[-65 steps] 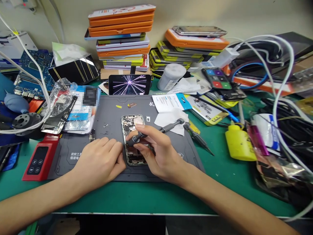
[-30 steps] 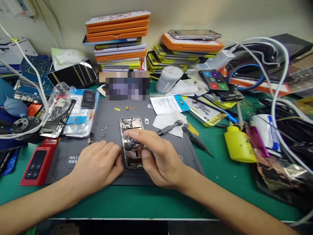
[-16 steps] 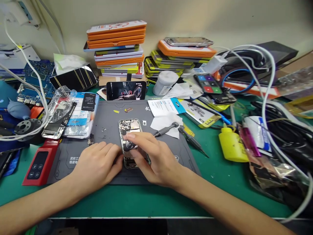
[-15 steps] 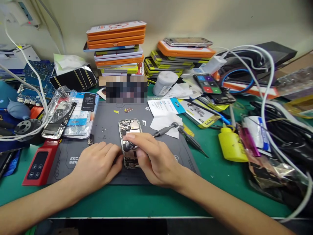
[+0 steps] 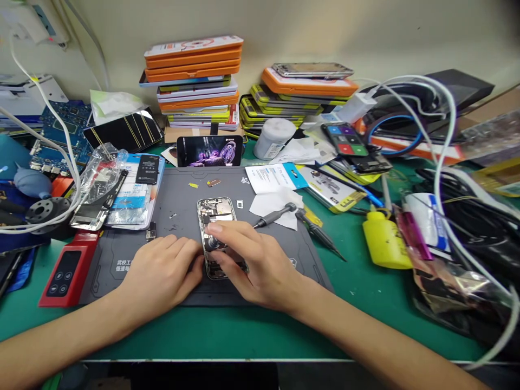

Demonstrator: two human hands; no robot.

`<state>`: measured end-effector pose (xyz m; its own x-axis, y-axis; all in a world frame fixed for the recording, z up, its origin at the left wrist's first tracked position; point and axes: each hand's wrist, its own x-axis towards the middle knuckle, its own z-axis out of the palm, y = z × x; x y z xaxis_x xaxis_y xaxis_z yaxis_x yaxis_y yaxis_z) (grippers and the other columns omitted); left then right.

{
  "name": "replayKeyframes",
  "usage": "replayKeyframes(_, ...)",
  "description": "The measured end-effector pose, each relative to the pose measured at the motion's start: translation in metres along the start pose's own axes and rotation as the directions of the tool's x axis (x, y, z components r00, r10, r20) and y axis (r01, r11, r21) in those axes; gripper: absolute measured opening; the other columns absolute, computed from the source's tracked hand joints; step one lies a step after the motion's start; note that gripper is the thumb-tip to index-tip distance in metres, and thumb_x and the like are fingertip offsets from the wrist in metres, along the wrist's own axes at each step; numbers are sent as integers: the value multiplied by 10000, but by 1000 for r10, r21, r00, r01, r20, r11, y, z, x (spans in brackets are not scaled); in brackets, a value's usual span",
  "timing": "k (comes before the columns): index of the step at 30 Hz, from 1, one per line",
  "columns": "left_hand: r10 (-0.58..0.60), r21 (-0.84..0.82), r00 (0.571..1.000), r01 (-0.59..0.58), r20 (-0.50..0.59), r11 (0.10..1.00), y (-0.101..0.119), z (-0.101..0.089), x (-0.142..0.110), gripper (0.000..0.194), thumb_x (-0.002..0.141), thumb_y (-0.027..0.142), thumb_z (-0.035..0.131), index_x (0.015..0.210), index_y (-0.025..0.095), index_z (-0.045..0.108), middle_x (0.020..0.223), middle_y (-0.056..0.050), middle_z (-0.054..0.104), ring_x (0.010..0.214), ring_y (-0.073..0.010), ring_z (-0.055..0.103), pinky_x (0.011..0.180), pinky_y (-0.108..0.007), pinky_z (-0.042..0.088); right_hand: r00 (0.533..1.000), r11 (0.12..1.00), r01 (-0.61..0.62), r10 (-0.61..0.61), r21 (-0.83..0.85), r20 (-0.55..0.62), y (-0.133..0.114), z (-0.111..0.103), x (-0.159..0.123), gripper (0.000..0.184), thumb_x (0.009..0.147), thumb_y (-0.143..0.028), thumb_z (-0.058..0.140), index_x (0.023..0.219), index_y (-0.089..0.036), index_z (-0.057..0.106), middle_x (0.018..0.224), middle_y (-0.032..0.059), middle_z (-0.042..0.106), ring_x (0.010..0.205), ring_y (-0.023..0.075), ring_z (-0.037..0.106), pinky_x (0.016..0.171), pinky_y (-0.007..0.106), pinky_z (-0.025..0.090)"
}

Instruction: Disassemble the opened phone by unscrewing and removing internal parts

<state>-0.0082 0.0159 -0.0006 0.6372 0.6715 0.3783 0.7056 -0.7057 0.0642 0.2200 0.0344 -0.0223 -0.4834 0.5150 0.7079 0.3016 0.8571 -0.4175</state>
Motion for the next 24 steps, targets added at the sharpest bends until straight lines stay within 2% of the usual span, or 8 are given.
replayKeyframes(3, 1, -1, 1000, -1, -1, 1000, 0, 0, 0, 234, 1124, 253, 427, 976, 202, 601, 775, -7, 702, 667, -217, 643, 612, -353, 448, 1000, 1000, 10, -10, 2, 2, -1, -1, 1, 770, 985, 6, 450, 1692, -246, 277, 1381, 149, 712, 1183, 242, 747, 881, 393, 711)
replayKeyframes(8, 5, 3, 1000, -5, -14, 1000, 0, -1, 1, 239, 1130, 255, 420, 976, 201, 596, 741, 6, 678, 639, -210, 626, 591, -351, 445, 1000, 1000, 10, -10, 10, -9, -1, 1, 2, 721, 1033, -58, 571, 1677, -223, 292, 1359, 157, 723, 1179, 232, 743, 891, 351, 705)
replayKeyframes(12, 3, 6, 1000, -3, -11, 1000, 0, 0, 0, 250, 1143, 287, 412, 991, 203, 593, 768, 0, 700, 651, -206, 641, 600, -349, 454, 1000, 1000, 12, -12, 23, -5, 0, 3, 2, 732, 1055, -84, 568, 1695, -243, 250, 1417, 150, 711, 1212, 226, 734, 933, 367, 700)
replayKeyframes(14, 9, 18, 1000, -9, -16, 1000, -1, 0, 0, 259, 1150, 301, 412, 1000, 200, 598, 760, 0, 696, 647, -205, 642, 603, -347, 455, 1000, 999, 16, -15, 37, -24, 1, 4, 2, 727, 1062, -78, 561, 1696, -258, 255, 1377, 135, 727, 1191, 224, 742, 915, 365, 703)
replayKeyframes(16, 8, 26, 1000, -7, -23, 1000, 0, 0, -1, 250, 1155, 311, 427, 1041, 189, 614, 752, 4, 690, 636, -199, 641, 607, -340, 455, 998, 996, -9, 15, 92, -65, 0, 5, 0, 728, 1052, -36, 547, 1688, -270, 283, 1337, 121, 728, 1158, 220, 749, 913, 368, 703)
replayKeyframes(19, -1, 15, 1000, 1, -23, 1000, 0, -1, 0, 243, 1165, 326, 444, 1112, 178, 629, 767, 8, 697, 638, -190, 654, 616, -331, 463, 982, 970, -109, 139, 218, -128, -2, 5, -3, 738, 1038, -14, 556, 1676, -292, 309, 1377, 118, 669, 1126, 206, 747, 943, 381, 705)
replayKeyframes(21, 3, 2, 1000, -3, -13, 1000, 0, -1, -1, 234, 1166, 316, 450, 1103, 183, 632, 780, 10, 706, 649, -186, 665, 621, -329, 465, 971, 950, -156, 197, 270, -133, -4, 5, -5, 738, 1043, -18, 556, 1672, -314, 309, 1436, 123, 619, 1132, 196, 740, 958, 390, 708)
replayKeyframes(24, 17, -5, 1000, -17, -14, 1000, -1, -1, -1, 216, 1163, 260, 447, 1062, 196, 626, 799, 13, 719, 665, -183, 669, 629, -323, 459, 974, 941, -159, 199, 298, -107, -4, 5, -6, 739, 1050, -19, 556, 1672, -329, 306, 1463, 125, 597, 1156, 190, 729, 955, 380, 714)
